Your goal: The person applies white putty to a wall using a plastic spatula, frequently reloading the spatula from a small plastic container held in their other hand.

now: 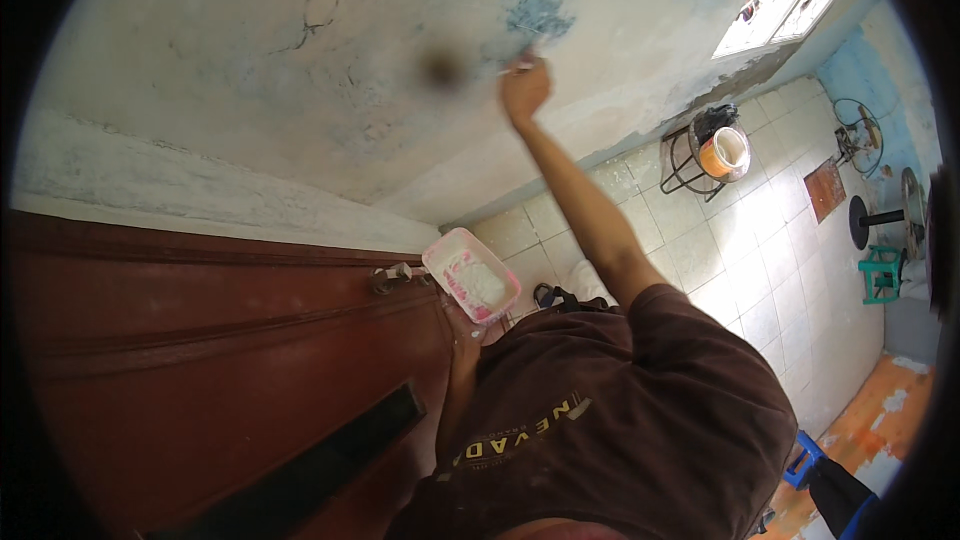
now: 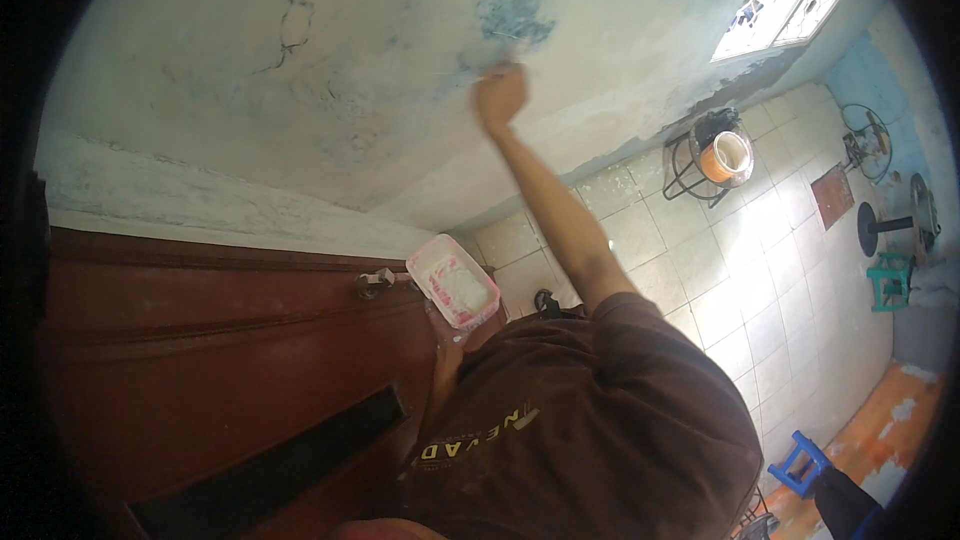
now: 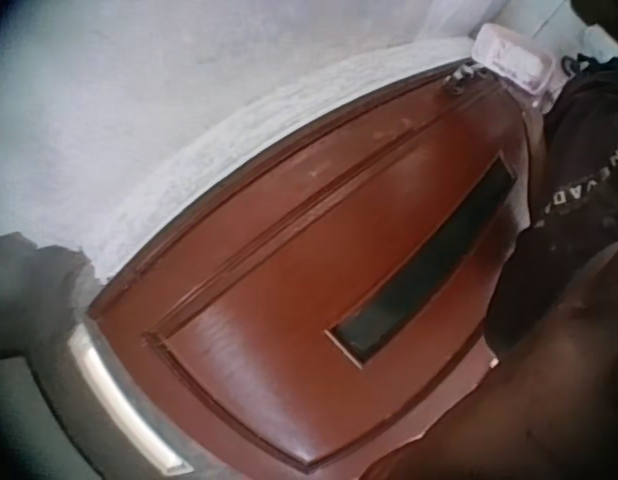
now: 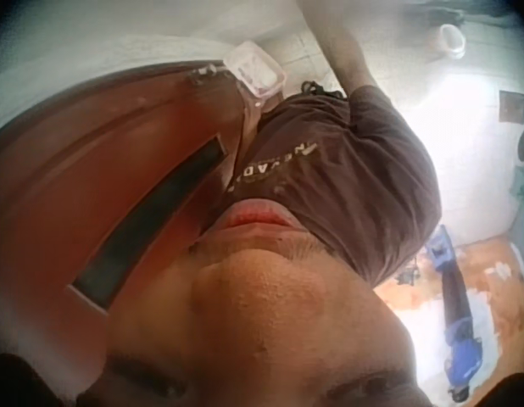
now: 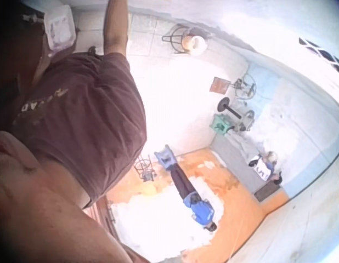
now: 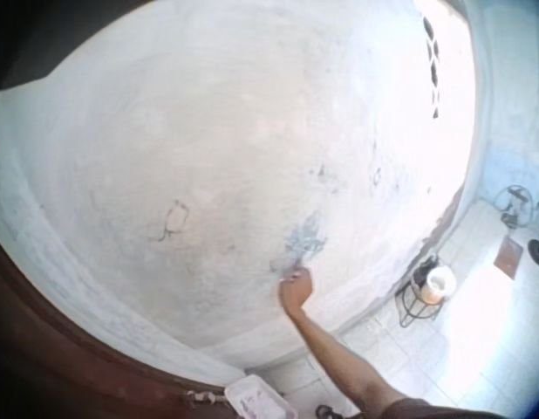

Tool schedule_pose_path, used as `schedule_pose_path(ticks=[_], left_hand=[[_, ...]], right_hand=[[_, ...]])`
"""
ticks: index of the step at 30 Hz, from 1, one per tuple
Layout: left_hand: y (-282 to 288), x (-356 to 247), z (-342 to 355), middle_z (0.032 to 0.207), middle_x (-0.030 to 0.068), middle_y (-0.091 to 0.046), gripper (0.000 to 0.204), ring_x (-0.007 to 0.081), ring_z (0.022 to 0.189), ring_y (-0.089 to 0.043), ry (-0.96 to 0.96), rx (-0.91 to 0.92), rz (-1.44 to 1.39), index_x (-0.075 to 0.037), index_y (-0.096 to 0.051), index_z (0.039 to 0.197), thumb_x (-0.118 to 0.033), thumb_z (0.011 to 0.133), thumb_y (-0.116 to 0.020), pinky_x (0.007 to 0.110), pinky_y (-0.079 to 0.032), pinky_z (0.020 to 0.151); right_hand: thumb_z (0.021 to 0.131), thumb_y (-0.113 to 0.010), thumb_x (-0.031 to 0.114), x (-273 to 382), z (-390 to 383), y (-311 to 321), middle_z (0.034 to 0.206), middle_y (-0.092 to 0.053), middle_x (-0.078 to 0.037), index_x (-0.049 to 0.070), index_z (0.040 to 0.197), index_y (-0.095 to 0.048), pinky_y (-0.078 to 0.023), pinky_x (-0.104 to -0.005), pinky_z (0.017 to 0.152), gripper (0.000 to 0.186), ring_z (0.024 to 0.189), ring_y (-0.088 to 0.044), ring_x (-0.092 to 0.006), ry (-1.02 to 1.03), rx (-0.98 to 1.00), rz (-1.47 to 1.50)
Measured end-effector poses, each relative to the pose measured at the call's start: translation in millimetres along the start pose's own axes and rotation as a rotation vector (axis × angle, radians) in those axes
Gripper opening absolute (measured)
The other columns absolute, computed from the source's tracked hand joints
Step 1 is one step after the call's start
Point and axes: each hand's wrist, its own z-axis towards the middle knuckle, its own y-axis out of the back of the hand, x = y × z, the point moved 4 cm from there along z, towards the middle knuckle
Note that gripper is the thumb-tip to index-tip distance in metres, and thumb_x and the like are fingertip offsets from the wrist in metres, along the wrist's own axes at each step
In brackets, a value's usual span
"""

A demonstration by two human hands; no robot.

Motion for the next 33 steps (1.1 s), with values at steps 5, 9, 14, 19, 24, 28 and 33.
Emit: schedule_pose_path(ticks=[5,9,14,19,24,28,33], left_hand=[[-20,3,17,0.151,0.0145,-0.049,0.067,0.0389,0.138,-0.048,0.030,0.033,0.039,-0.014,-0.044,0.150,-0.060,0.100,-0.040,0.059,-0.042,0.112],[-17,-5,17,0.149,0.0135,-0.051,0.062,0.0369,0.138,-0.048,-0.064,0.064,0.271,-0.013,-0.045,0.148,-0.055,0.103,-0.039,0.057,-0.041,0.113],[-17,-2,14,0.151,0.0136,-0.048,0.060,0.0350,0.138,-0.048,-0.065,0.163,0.114,-0.013,-0.044,0.149,-0.052,0.103,-0.042,0.056,-0.041,0.113],[-40,3,20,0.152,0.0141,-0.046,0.068,0.0345,0.140,-0.044,-0.074,0.157,0.151,-0.014,-0.042,0.149,-0.055,0.098,-0.054,0.057,-0.039,0.114],[-22,-4,28,0.148,0.0132,-0.048,0.071,0.0360,0.133,-0.050,-0.057,0.137,0.095,-0.013,-0.043,0.148,-0.055,0.094,-0.061,0.056,-0.044,0.110],[-52,-4,23,0.145,0.0121,-0.051,0.067,0.0358,0.130,-0.053,0.048,0.155,-0.155,-0.013,-0.045,0.146,-0.053,0.095,-0.059,0.055,-0.048,0.107],[-76,-2,22,0.142,0.0109,-0.053,0.061,0.0351,0.127,-0.056,-0.044,0.072,0.012,-0.013,-0.048,0.144,-0.052,0.097,-0.056,0.055,-0.049,0.105]], right_hand=[[0.090,-0.061,0.006,116,-114,9,0.102,-0.070,-0.020,0.001,0.105,-0.070,-0.053,-0.0440,0.086,0.018,0.096,-0.066,-0.0396,0.490,0.506,0.375],[0.099,-0.061,0.014,69,-113,22,0.104,-0.071,-0.015,0.001,0.119,-0.065,-0.055,-0.0361,0.084,0.024,0.093,-0.068,-0.0271,0.270,0.643,0.725],[0.110,-0.045,0.033,-69,29,123,0.094,-0.069,-0.007,0.000,0.118,-0.064,-0.054,-0.0307,0.079,0.039,0.084,-0.065,-0.0143,-0.058,0.128,0.364],[0.103,-0.055,0.024,-111,179,155,0.100,-0.073,-0.010,0.002,0.119,-0.067,-0.054,-0.0342,0.082,0.030,0.090,-0.068,-0.0199,-0.090,-0.133,0.284],[0.097,-0.056,0.015,67,80,107,0.102,-0.073,-0.015,0.004,0.111,-0.067,-0.053,-0.0425,0.078,0.021,0.093,-0.070,-0.0340,0.111,-0.140,0.227],[0.088,-0.066,0.005,215,-65,70,0.086,-0.065,-0.009,0.006,0.125,-0.065,-0.050,-0.0422,0.068,0.037,0.074,-0.061,-0.0281,0.445,-0.019,0.284],[0.084,-0.070,-0.002,233,-112,54,0.103,-0.070,-0.013,0.005,0.118,-0.067,-0.056,-0.0378,0.082,0.035,0.091,-0.069,-0.0341,0.528,0.527,0.308]])
